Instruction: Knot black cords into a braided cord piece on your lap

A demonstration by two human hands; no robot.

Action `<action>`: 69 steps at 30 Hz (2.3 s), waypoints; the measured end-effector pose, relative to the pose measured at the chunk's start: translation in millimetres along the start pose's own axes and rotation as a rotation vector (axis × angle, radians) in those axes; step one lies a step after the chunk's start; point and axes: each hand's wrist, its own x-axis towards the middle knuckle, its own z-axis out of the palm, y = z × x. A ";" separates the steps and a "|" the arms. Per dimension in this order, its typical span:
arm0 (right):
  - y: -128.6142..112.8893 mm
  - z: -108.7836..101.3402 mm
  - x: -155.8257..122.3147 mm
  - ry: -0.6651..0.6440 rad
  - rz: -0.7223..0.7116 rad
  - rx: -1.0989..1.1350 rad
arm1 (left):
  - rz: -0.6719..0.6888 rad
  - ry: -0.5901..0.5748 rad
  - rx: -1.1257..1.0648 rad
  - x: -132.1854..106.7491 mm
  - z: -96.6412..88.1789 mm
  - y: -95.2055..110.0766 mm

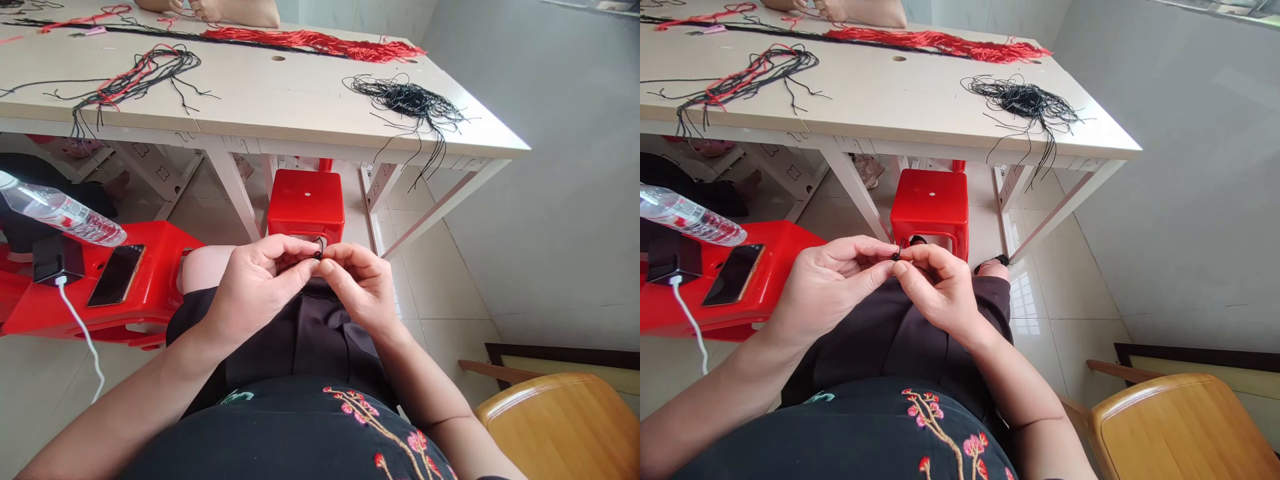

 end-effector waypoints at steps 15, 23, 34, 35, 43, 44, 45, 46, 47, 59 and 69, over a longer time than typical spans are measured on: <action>5.7 -5.5 2.3 0.009 -0.101 -0.107 | 0.038 -0.022 0.062 -0.4 -0.6 -1.0; 3.7 -15.1 5.8 -0.127 -0.279 -0.249 | 0.027 -0.005 0.117 -4.0 -0.7 -1.2; -1.6 -18.2 6.2 -0.040 -0.332 -0.433 | 0.013 0.019 0.157 -4.9 -2.0 -3.8; -0.9 -17.6 5.9 -0.037 -0.316 -0.425 | 0.015 0.017 0.146 -4.9 -1.7 -4.3; 5.2 -11.9 1.9 -0.043 -0.272 -0.333 | 0.031 -0.026 0.107 -2.1 0.9 -3.5; 5.3 -11.3 1.7 -0.040 -0.279 -0.334 | 0.031 -0.033 0.114 -1.4 1.6 -2.2; 5.2 -10.8 1.5 -0.039 -0.288 -0.337 | 0.033 -0.043 0.125 -0.8 2.3 -0.7; 4.9 -10.4 1.4 -0.040 -0.298 -0.343 | 0.036 -0.053 0.137 -0.1 2.8 0.8; 4.4 -10.2 1.4 -0.039 -0.305 -0.351 | 0.036 -0.060 0.149 0.5 3.2 2.2; 4.2 -14.7 5.2 -0.163 -0.118 -0.067 | -0.180 -0.093 -0.100 7.2 -0.7 3.3; 2.9 -12.6 6.0 -0.080 0.016 0.039 | -0.207 -0.046 -0.149 7.7 -4.4 8.0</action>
